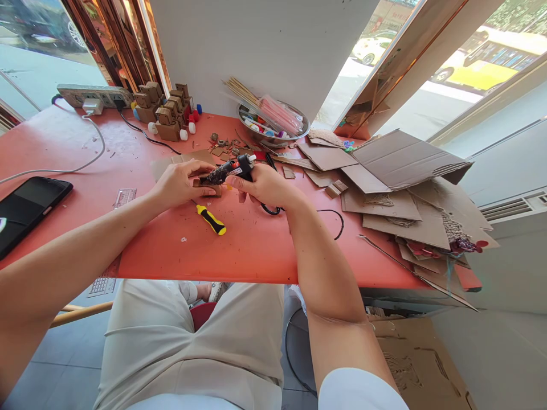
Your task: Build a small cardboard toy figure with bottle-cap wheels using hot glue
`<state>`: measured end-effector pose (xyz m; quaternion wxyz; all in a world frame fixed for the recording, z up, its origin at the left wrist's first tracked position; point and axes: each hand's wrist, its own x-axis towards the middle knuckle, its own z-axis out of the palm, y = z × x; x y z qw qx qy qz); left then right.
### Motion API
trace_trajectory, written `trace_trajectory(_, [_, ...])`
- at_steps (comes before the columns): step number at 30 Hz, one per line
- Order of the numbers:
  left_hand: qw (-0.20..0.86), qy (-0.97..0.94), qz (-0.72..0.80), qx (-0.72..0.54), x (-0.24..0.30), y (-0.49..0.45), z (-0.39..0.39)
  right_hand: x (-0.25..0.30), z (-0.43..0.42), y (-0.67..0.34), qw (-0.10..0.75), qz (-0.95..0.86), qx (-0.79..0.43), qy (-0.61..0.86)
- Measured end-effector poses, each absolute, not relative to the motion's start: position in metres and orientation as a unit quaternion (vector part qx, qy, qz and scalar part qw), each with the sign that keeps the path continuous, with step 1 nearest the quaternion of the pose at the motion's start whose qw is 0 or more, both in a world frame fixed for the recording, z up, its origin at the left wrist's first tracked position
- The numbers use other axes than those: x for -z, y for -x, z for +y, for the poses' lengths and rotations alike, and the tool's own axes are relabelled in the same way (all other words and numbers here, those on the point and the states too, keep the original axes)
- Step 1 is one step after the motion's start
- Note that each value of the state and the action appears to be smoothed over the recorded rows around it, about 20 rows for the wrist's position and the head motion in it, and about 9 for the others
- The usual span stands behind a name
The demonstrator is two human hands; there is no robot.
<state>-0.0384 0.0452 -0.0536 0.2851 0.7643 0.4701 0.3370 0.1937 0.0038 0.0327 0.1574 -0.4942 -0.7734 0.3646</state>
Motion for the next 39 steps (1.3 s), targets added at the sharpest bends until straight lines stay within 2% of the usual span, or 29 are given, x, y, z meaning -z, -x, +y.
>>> trace_trajectory(10, [0.270,-0.766,0.480,-0.331,0.051,0.039,0.045,-0.029,0.003,-0.186,0.162,-0.779,-0.337,0.504])
trace_trajectory(21, [0.263,-0.762,0.491,-0.330,0.051,0.039,0.043,-0.012,0.009,-0.180,0.168,-0.831,-0.210,0.486])
trace_trajectory(39, [0.227,-0.779,0.495,-0.310,0.048,0.039,0.042,-0.004,0.005,-0.173,0.117,-0.847,-0.101,0.509])
